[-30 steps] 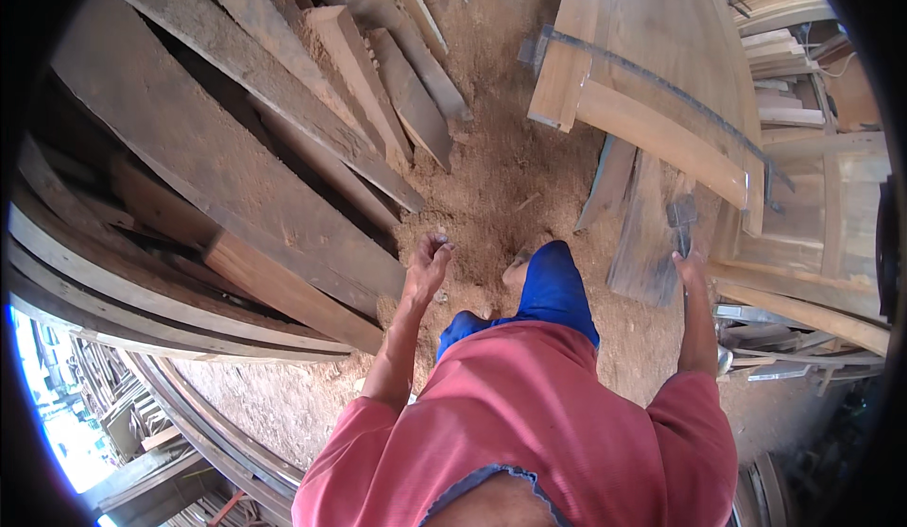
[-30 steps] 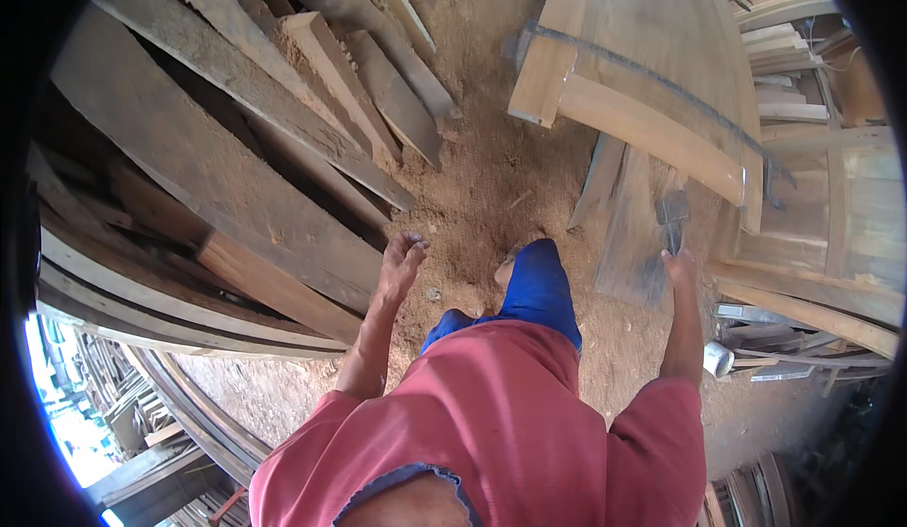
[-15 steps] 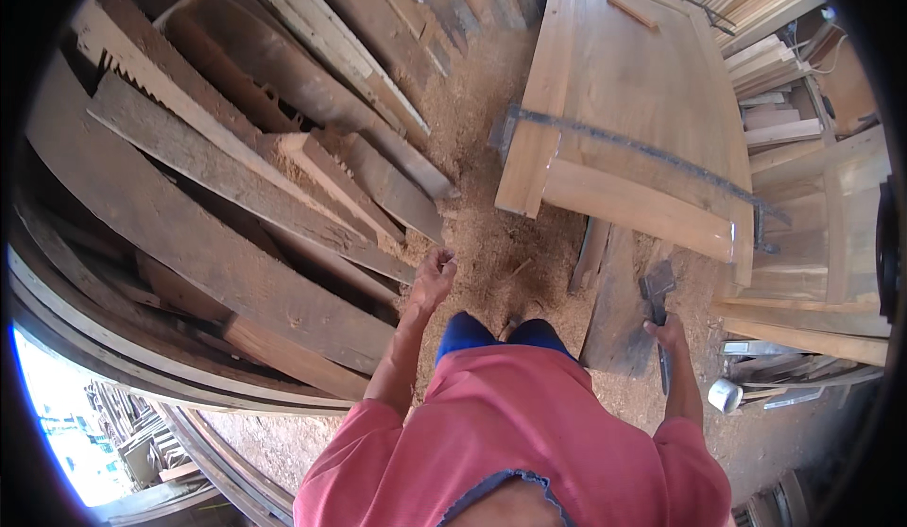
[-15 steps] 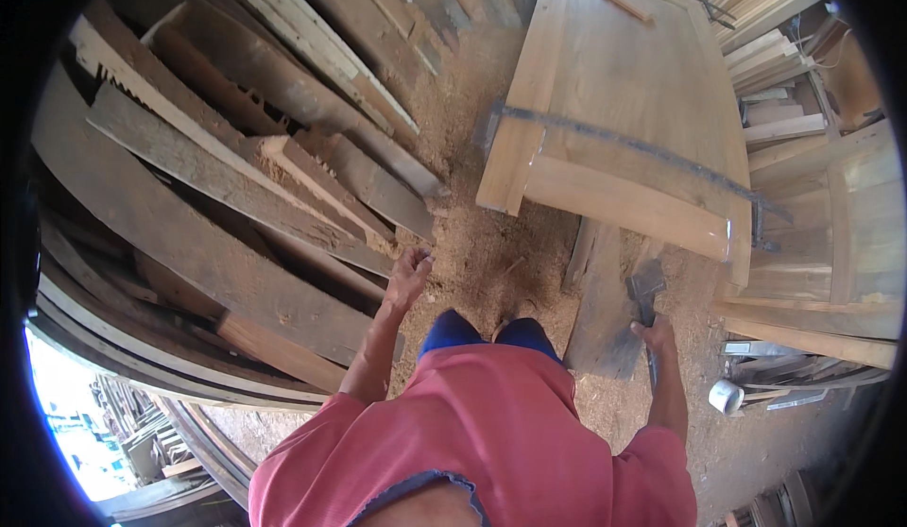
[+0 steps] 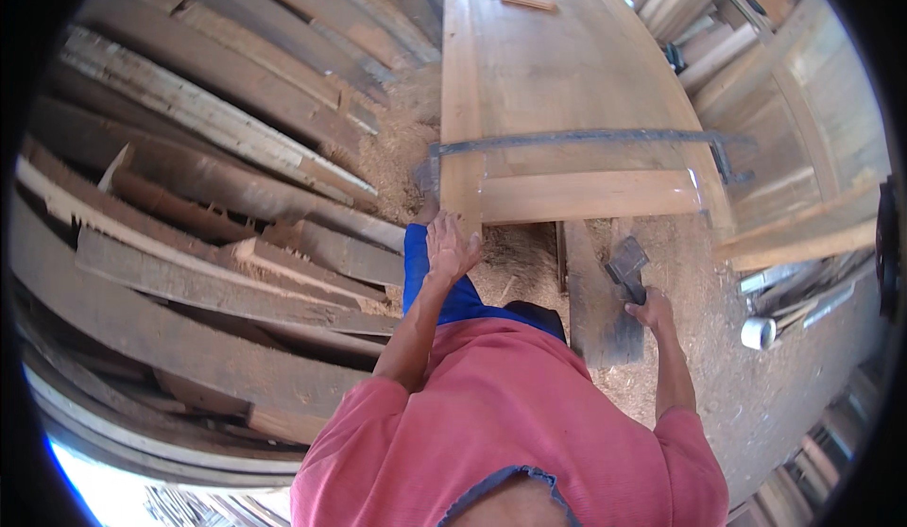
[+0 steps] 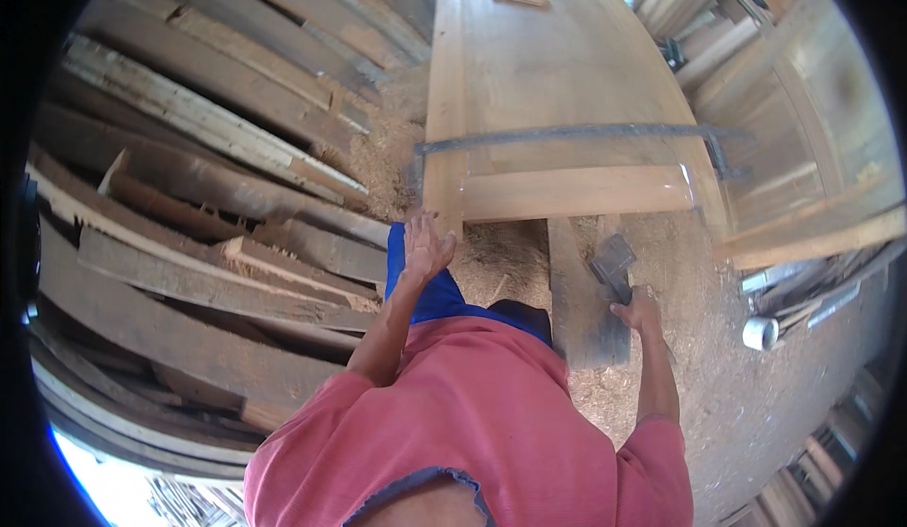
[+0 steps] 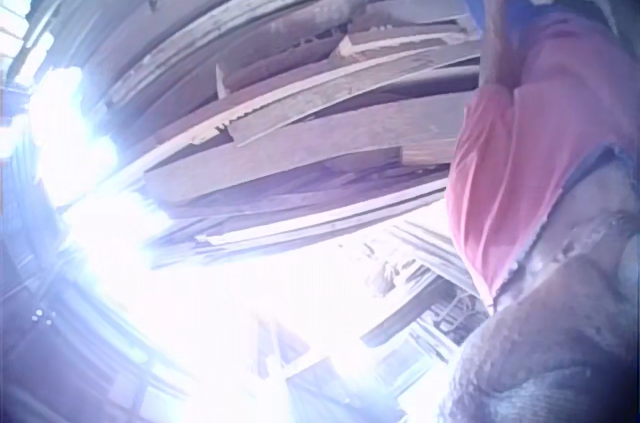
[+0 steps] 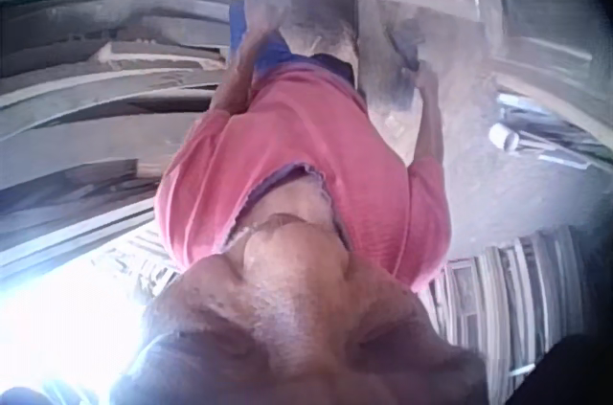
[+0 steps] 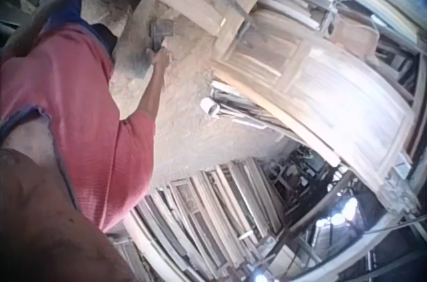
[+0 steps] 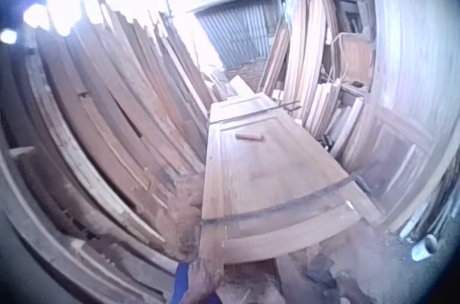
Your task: The person applies a large metal clamp to the edge of a wooden door panel, tightening it by hand and then using a hammer to tap the clamp and the wood to ensure a tight fit.
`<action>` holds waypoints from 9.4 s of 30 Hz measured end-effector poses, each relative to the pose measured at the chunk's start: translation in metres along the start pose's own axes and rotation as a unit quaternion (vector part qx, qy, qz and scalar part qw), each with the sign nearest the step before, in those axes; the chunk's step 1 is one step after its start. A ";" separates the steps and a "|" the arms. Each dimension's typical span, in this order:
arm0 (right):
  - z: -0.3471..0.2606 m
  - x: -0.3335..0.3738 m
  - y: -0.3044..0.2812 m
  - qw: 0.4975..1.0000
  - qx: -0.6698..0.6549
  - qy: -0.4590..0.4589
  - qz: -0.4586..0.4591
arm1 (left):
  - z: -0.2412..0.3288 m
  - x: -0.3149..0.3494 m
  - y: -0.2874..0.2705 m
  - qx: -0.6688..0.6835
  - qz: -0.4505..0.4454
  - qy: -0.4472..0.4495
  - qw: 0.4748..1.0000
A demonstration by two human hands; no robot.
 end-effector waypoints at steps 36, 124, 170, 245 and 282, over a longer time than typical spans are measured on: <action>-0.016 0.008 0.008 0.989 0.003 0.139 -0.048 | -0.102 -0.037 0.052 -0.018 -0.176 -0.005 0.984; -0.027 0.020 -0.002 0.981 -0.029 0.194 0.007 | -0.121 -0.064 0.065 -0.121 -0.327 0.055 0.936; -0.279 0.177 0.129 0.230 -0.927 0.245 -0.165 | -0.121 -0.203 0.063 0.108 -0.220 0.424 0.872; -0.074 -0.069 -0.047 0.284 -0.882 0.327 0.186 | 0.201 -0.227 0.202 0.089 -0.224 0.380 0.893; -0.115 -0.027 -0.074 0.473 -0.847 0.232 -0.071 | 0.201 -0.229 0.203 0.095 -0.213 0.364 0.902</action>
Point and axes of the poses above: each hand's wrist, its own x-axis away from the middle knuckle, its own y-axis out of the palm, z = x × y, the point moved 2 cm from there along -x, towards the middle knuckle, and after that the axes turned 13 degrees about y, right-handed, at the moved point
